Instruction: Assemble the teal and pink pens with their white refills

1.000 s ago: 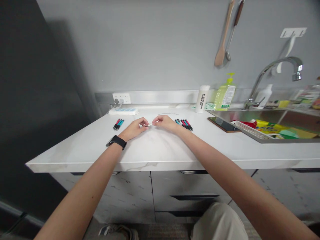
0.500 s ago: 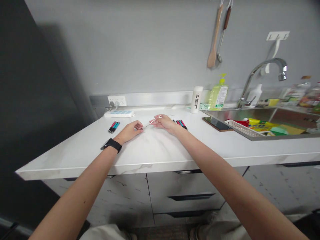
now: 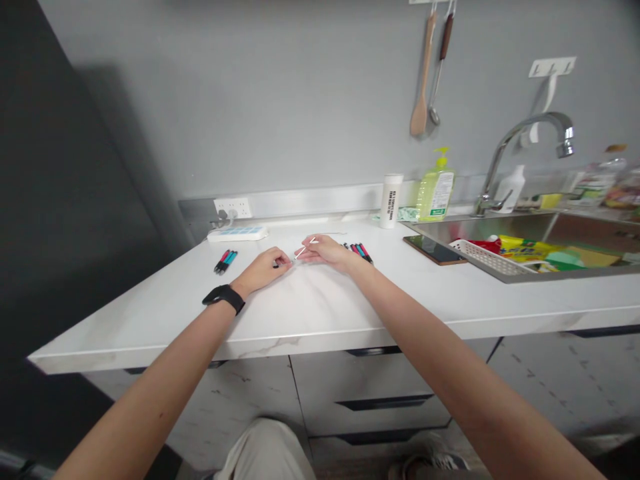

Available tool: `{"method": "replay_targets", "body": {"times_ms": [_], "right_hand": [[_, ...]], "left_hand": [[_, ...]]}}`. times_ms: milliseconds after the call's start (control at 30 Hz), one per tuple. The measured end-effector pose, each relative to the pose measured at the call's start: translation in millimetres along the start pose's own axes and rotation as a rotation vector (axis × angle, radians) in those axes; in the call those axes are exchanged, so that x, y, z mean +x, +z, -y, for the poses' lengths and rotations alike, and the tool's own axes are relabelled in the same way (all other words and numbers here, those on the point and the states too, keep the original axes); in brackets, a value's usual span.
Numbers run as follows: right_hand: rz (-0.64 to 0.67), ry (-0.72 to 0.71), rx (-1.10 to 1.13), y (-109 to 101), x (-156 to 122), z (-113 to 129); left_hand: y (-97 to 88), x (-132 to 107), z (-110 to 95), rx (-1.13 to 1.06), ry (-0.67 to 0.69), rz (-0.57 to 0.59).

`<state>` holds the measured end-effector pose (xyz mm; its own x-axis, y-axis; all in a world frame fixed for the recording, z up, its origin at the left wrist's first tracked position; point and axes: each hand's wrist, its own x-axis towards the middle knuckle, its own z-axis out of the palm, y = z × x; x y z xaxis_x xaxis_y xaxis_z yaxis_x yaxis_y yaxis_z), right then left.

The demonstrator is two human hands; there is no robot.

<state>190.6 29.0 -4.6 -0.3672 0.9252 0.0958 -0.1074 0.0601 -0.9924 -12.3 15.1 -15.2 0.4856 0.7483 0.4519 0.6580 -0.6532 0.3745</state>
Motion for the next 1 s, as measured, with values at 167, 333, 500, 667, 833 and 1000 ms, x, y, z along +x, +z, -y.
{"method": "replay_targets", "body": {"times_ms": [167, 333, 500, 667, 833, 1000], "right_hand": [[0.029, -0.018, -0.011, 0, -1, 0], [0.019, -0.055, -0.022, -3, 4, -4], [-0.011, -0.074, -0.040, -1, 3, -3], [-0.058, -0.080, -0.098, 2, 2, -2], [-0.149, -0.069, -0.120, 0, 5, -4], [-0.426, -0.070, -0.021, -13, 8, 2]], "left_hand": [[-0.4, 0, 1, 0.000, -0.013, -0.002], [-2.1, -1, -2, 0.005, -0.030, -0.016], [-3.8, -4, -1, 0.001, -0.027, -0.025], [-6.1, -7, -6, -0.002, -0.036, -0.022], [-6.4, -9, -9, 0.006, -0.029, -0.010], [-3.9, -10, -2, 0.037, -0.065, 0.000]]}}
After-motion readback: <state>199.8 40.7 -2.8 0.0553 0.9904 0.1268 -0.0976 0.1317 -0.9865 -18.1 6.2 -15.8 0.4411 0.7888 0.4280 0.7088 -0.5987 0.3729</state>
